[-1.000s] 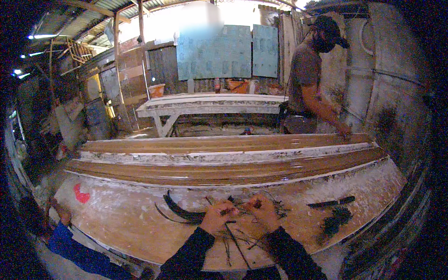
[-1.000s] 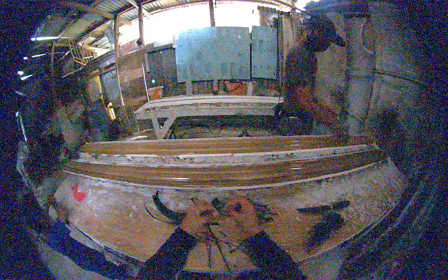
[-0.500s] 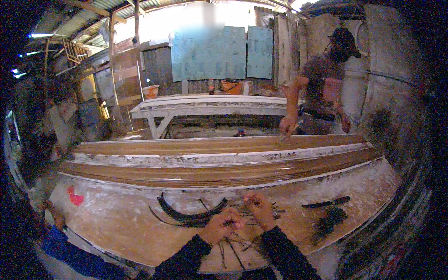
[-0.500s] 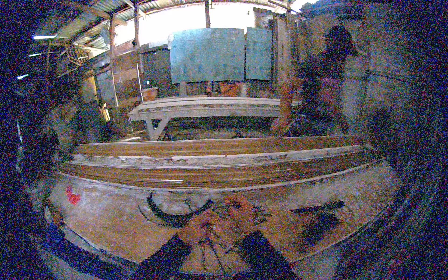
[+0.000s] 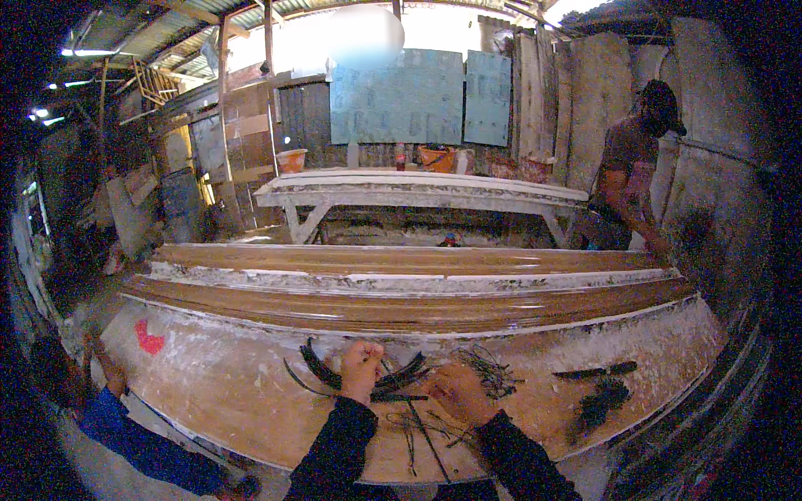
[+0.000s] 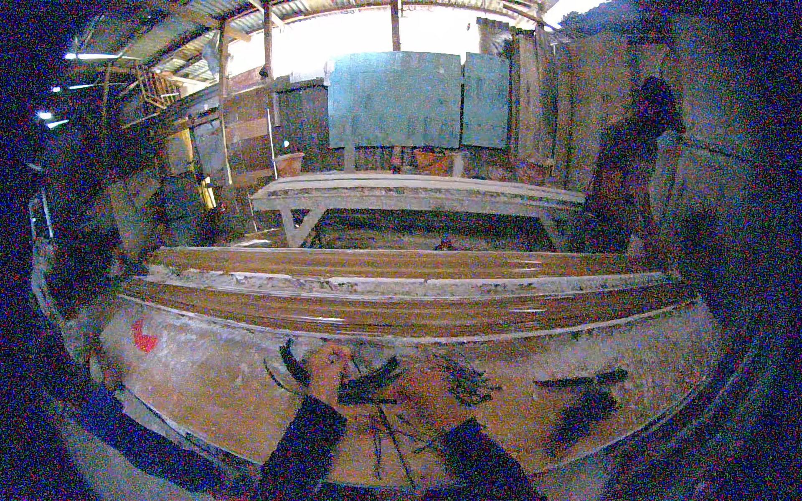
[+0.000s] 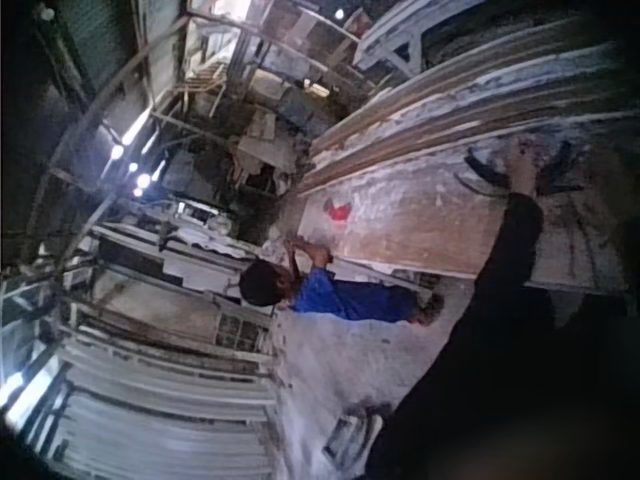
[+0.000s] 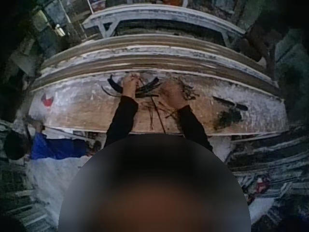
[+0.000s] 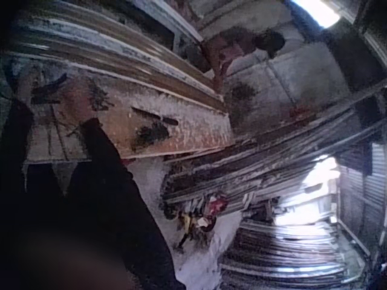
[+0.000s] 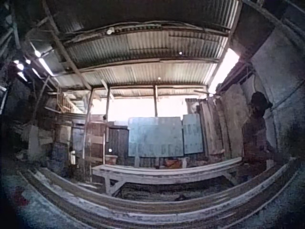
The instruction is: The person repeatedly picks up thin dark bamboo strips from a pile on a workbench, peels or separates them by hand, and places them back on the table. A second person works in the background on a separate bench.
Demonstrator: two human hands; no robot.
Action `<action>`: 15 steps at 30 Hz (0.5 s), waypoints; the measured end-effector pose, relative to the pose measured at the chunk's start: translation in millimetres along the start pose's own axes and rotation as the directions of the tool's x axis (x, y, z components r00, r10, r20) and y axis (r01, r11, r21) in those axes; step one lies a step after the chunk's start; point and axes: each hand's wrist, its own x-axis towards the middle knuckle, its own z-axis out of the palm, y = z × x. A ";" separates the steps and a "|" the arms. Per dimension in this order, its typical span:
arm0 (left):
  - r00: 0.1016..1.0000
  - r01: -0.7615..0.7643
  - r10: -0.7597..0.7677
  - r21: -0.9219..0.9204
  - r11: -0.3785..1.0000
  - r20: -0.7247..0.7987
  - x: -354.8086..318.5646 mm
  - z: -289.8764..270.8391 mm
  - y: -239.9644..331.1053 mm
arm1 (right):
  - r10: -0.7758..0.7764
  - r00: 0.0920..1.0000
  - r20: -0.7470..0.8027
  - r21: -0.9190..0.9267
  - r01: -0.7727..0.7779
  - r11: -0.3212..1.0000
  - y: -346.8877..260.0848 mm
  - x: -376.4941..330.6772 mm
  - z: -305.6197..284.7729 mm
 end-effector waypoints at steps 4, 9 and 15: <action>0.915 -0.358 0.400 0.369 0.858 -0.042 12.7 -1.8 -18.6 | -0.036 0.998 0.042 0.044 0.034 0.998 -4.9 -2.2 4.9; 0.983 -0.182 0.169 0.239 0.954 0.071 5.9 -1.4 -10.1 | 0.216 0.967 0.136 0.325 -0.250 0.912 -5.9 -4.8 -5.7; 0.827 -0.499 0.378 0.233 0.835 0.416 -3.0 0.0 19.1 | 0.073 0.995 -0.071 0.174 -0.060 0.983 23.7 -9.9 -32.2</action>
